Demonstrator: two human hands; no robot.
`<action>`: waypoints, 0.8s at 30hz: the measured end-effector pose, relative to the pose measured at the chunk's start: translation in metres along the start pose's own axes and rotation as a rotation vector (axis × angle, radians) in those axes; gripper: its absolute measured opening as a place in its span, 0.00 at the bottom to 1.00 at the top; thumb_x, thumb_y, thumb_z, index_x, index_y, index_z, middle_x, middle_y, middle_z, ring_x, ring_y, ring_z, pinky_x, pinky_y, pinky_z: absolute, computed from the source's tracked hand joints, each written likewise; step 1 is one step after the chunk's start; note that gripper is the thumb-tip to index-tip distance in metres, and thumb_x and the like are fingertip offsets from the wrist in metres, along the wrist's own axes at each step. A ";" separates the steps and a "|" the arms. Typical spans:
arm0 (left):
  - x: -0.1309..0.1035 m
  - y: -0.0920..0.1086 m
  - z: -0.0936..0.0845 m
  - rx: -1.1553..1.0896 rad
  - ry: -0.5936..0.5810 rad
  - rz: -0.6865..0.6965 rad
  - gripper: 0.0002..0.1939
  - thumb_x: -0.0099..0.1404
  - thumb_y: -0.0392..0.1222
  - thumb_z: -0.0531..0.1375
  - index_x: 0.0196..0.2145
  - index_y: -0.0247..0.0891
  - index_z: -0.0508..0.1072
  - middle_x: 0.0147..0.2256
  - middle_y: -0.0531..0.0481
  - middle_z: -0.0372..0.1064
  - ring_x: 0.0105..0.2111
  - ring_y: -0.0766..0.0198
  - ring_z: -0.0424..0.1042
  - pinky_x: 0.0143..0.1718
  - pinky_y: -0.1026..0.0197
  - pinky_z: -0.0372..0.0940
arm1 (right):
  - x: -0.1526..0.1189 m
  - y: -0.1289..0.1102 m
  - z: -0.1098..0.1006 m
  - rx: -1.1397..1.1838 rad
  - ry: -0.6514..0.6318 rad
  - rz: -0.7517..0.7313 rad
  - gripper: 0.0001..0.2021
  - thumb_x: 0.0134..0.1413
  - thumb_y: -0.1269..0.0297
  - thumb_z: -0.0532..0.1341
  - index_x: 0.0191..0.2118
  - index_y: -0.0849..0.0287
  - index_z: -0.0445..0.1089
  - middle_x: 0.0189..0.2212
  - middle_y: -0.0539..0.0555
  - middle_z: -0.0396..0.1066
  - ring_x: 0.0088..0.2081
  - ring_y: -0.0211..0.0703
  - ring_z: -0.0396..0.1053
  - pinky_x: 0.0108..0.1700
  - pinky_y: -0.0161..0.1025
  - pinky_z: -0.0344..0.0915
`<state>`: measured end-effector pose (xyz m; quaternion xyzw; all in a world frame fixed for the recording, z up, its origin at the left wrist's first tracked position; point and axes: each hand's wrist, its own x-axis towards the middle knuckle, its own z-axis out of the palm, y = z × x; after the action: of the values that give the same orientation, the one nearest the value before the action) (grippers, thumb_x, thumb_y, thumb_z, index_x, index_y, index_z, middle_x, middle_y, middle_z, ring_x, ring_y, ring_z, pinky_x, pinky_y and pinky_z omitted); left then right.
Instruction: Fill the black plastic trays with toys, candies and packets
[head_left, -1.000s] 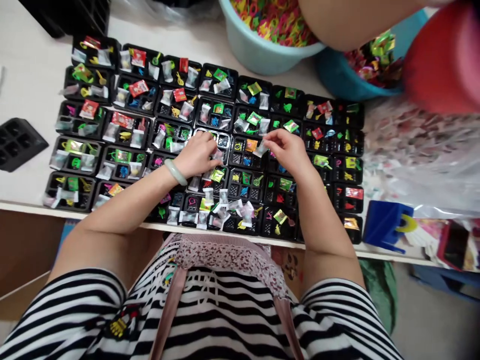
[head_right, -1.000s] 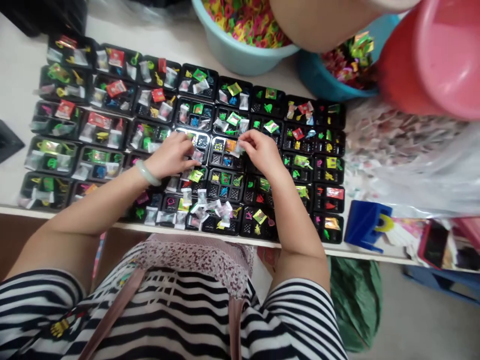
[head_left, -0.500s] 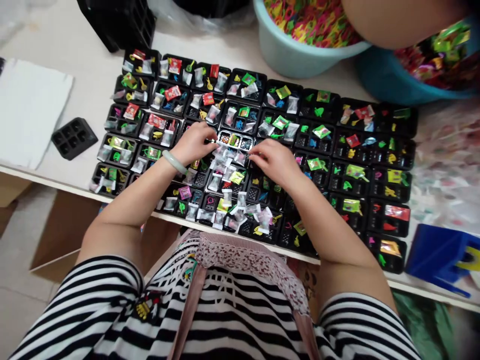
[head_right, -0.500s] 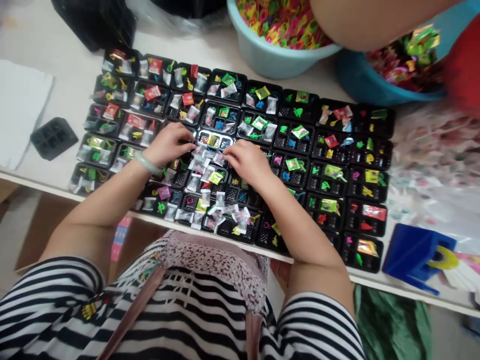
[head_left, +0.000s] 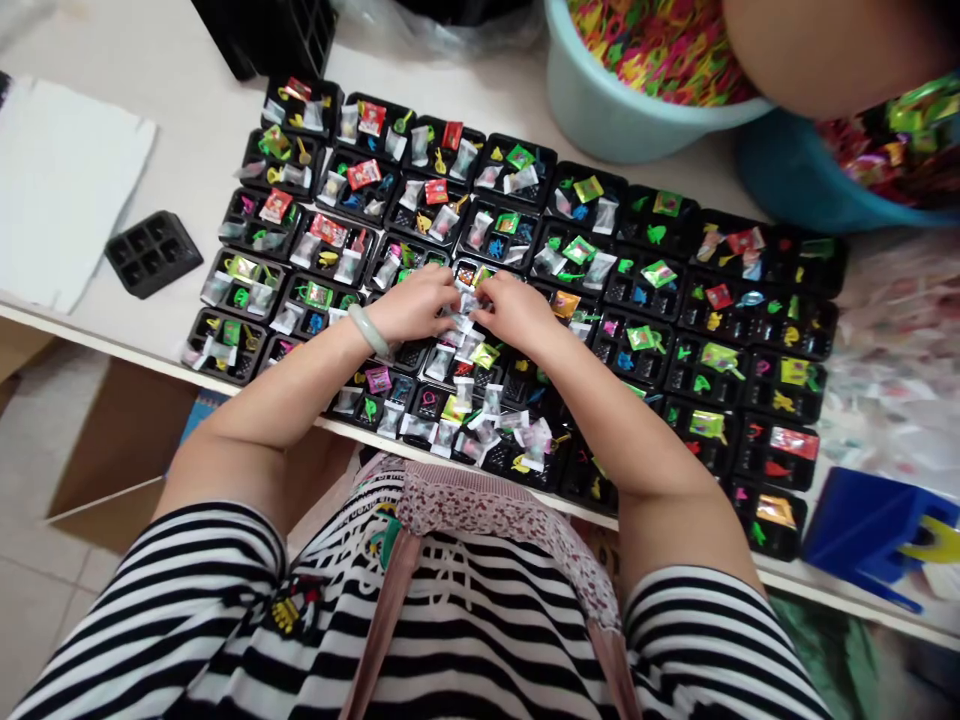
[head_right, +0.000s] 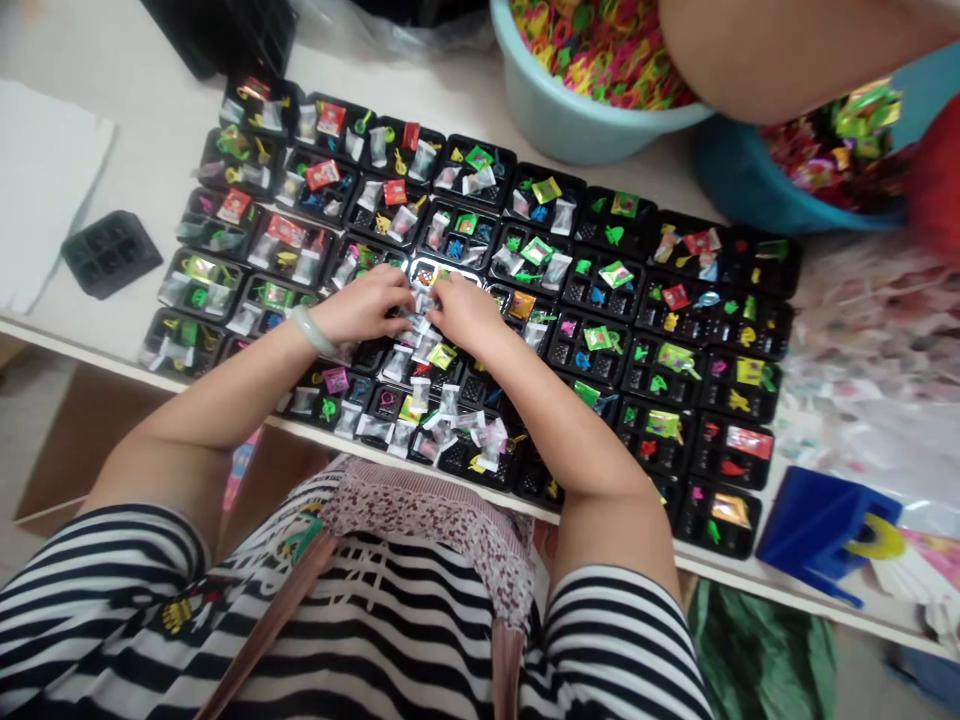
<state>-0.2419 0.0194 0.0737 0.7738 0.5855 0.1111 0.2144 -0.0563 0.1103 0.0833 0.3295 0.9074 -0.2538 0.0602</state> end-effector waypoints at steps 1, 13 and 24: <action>0.000 0.000 0.000 -0.012 0.003 0.003 0.06 0.63 0.40 0.65 0.36 0.35 0.79 0.40 0.41 0.71 0.46 0.50 0.68 0.50 0.51 0.63 | 0.001 0.002 0.001 0.041 0.016 0.001 0.12 0.59 0.66 0.65 0.48 0.60 0.76 0.49 0.62 0.75 0.47 0.55 0.73 0.47 0.46 0.68; 0.003 0.004 0.002 -0.015 0.001 -0.004 0.10 0.61 0.43 0.67 0.39 0.38 0.80 0.39 0.42 0.70 0.46 0.49 0.67 0.51 0.50 0.62 | -0.023 0.047 -0.001 0.753 0.167 0.020 0.17 0.55 0.49 0.68 0.42 0.55 0.73 0.37 0.51 0.74 0.37 0.42 0.70 0.41 0.40 0.67; 0.001 0.012 -0.002 -0.308 0.185 -0.145 0.07 0.60 0.43 0.65 0.34 0.41 0.71 0.33 0.49 0.70 0.34 0.59 0.68 0.39 0.55 0.66 | -0.164 0.098 -0.001 0.867 0.271 0.277 0.18 0.48 0.48 0.70 0.36 0.54 0.67 0.32 0.49 0.72 0.35 0.41 0.70 0.42 0.45 0.70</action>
<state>-0.2326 0.0179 0.0808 0.6742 0.6330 0.2542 0.2830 0.1323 0.0815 0.0882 0.4721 0.6650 -0.5535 -0.1688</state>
